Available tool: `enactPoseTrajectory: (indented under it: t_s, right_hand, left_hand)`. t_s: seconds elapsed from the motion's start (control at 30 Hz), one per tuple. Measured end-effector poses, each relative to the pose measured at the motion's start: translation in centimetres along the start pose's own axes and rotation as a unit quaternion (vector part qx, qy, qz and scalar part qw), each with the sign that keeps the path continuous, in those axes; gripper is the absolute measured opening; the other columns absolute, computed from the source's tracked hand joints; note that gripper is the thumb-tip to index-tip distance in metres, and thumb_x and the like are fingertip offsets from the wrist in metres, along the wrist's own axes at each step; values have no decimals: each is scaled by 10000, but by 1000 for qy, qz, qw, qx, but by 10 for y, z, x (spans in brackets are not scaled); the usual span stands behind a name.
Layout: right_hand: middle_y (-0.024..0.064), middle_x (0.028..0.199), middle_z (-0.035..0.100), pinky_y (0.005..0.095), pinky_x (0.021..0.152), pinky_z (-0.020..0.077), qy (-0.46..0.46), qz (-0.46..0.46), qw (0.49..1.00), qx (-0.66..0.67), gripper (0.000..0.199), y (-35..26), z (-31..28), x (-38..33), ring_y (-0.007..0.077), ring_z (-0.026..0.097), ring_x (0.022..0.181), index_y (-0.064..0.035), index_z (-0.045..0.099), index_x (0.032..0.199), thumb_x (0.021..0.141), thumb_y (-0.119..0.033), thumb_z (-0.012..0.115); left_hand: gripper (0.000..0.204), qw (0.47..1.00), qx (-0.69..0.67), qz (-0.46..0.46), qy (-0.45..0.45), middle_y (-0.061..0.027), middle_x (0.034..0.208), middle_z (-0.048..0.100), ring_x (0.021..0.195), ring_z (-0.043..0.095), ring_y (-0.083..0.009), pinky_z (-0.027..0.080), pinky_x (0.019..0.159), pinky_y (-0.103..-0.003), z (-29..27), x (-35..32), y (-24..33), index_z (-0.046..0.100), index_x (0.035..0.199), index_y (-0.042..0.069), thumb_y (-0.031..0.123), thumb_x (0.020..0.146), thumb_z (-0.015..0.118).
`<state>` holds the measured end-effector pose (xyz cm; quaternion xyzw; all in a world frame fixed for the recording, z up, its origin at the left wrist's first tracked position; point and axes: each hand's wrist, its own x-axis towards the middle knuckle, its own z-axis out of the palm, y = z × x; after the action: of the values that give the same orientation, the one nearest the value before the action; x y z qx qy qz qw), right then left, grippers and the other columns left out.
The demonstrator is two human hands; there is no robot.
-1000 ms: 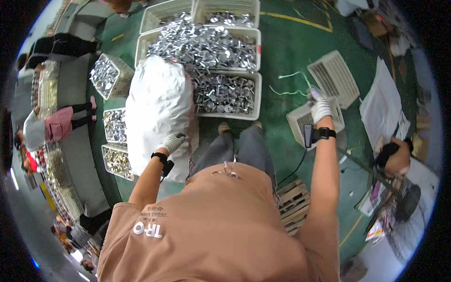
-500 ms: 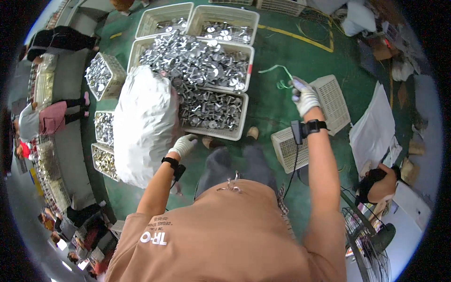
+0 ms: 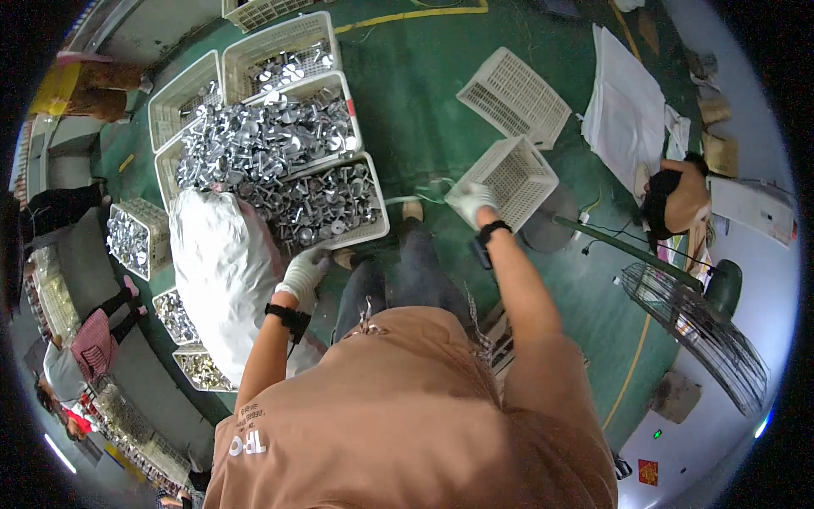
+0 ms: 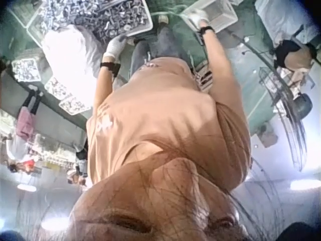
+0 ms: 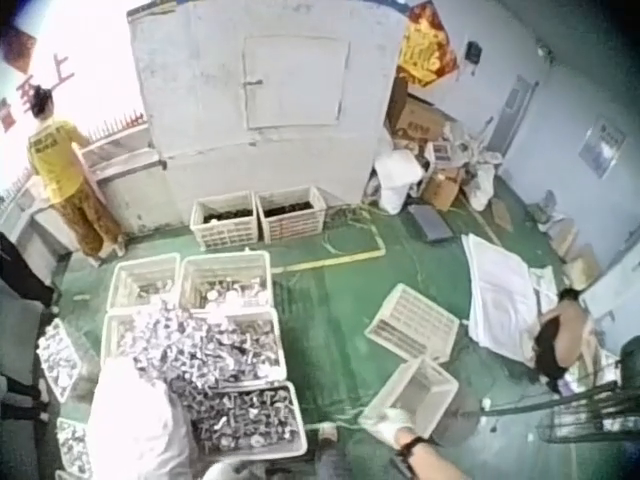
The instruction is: The person unties a large white bag, empties its contents of metal components into plastic crates, and then sorts the components by hand. Finally, they pick up a crate of metal parts and pour them into another crate.
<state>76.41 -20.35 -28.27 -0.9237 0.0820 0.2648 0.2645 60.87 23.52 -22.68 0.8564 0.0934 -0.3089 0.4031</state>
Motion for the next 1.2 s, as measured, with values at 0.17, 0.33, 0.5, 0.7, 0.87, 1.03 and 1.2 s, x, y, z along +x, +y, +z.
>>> enactPoseTrajectory:
  t_s: [0.17,0.33,0.5,0.7,0.87,1.03,1.2]
  right_hand:
    - [135,1052,701,422,871,517,83,272,947,-148,271,118,-57,9,332,655,1020,-134,727,1042,837,-274,618]
    - [172,1030,690,382,808,535,76,335,936,-79,461,218,-93,26,301,665,919,-149,578,1304,852,-231,618]
    - [238,1392,505,401,1073,358,128,184,975,3,549,164,-67,48,406,466,1281,25,494,1347,897,-288,526]
    - [153,1351,566,373,1014,405,-23,103,993,46,507,48,-11,83,292,532,1226,-21,512,1357,895,-199,619]
    - [44,966,632,281,686,466,-34,-58,997,42,405,-41,41,114,123,561,785,-49,573,1292,908,-172,621]
    - [92,928,685,334,751,505,-72,-251,960,-105,300,-178,95,27,194,630,827,-67,659,1173,897,-182,630]
    - [174,1050,700,375,907,506,-121,-268,929,-225,251,-266,155,-96,323,661,1007,-88,717,1050,845,-194,617]
  left_hand:
    - [344,987,-42,-152,7,-191,1075,687,1036,644,-350,496,904,-395,23,-78,-87,678,1125,57,277,874,591]
    - [344,964,-61,-256,-24,-184,1078,692,1039,645,-322,475,902,-368,51,-130,-158,662,1154,39,257,900,585]
    - [318,937,-100,-324,79,-147,1065,705,1009,659,-272,485,894,-351,52,-190,-130,691,1099,61,270,883,585]
    - [400,889,-188,-397,128,-146,1160,685,1075,640,-268,479,929,-352,64,-253,-147,656,1198,38,275,889,567]
    - [448,863,-173,-449,152,-175,1234,647,1179,592,-317,445,997,-371,57,-302,-209,623,1253,49,299,887,561]
    - [605,812,-201,-477,269,-236,1324,559,1257,513,-359,411,1061,-398,46,-340,-298,523,1376,114,292,807,633]
    - [703,796,-133,-501,312,-213,1456,415,1336,419,-372,361,1109,-413,41,-367,-362,417,1453,149,258,801,656]
